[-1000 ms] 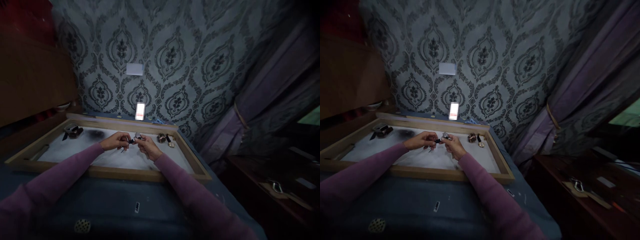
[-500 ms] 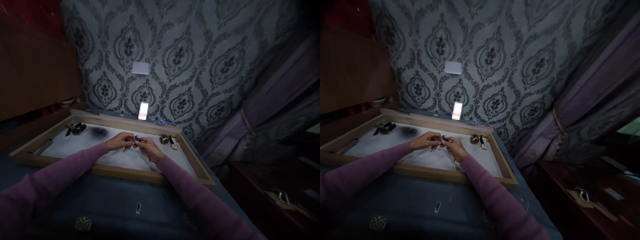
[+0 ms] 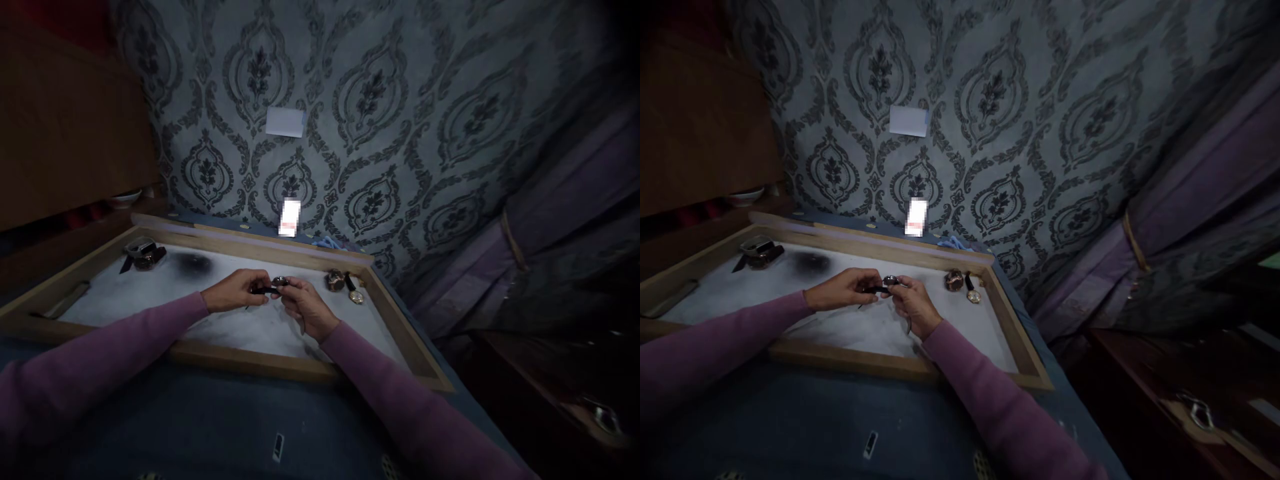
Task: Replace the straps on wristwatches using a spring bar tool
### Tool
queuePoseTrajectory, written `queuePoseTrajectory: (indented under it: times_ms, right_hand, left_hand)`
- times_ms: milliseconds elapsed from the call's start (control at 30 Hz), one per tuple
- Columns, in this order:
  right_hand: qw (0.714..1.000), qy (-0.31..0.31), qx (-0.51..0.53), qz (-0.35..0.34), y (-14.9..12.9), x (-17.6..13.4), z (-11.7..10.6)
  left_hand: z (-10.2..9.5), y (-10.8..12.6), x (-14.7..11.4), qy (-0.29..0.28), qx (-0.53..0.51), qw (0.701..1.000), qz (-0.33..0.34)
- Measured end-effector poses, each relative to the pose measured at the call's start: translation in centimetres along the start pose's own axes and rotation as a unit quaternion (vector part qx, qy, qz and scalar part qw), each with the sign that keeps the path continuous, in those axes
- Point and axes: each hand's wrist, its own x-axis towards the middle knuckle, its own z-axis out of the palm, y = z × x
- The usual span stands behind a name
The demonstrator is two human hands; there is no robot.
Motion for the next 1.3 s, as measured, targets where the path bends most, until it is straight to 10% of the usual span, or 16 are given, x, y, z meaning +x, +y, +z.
queuePoseTrajectory:
  times_ms: [333, 700, 1300]
  right_hand:
    - [0.998, -0.018, 0.035, 0.054, 0.1, 0.3, 0.0]
    - [0.996, -0.039, 0.026, 0.071, -0.2, 1.6, -1.1]
    - [0.982, -0.112, 0.061, 0.139, -0.4, 1.4, -2.4]
  left_hand:
    - [-0.1, -0.3, -0.4, 0.017, 0.241, 0.967, 0.086]
    - [-1.2, -1.8, 1.2, -0.010, -0.155, 0.983, -0.101]
    - [-2.1, -2.0, 1.3, 0.083, -0.277, 0.932, -0.219]
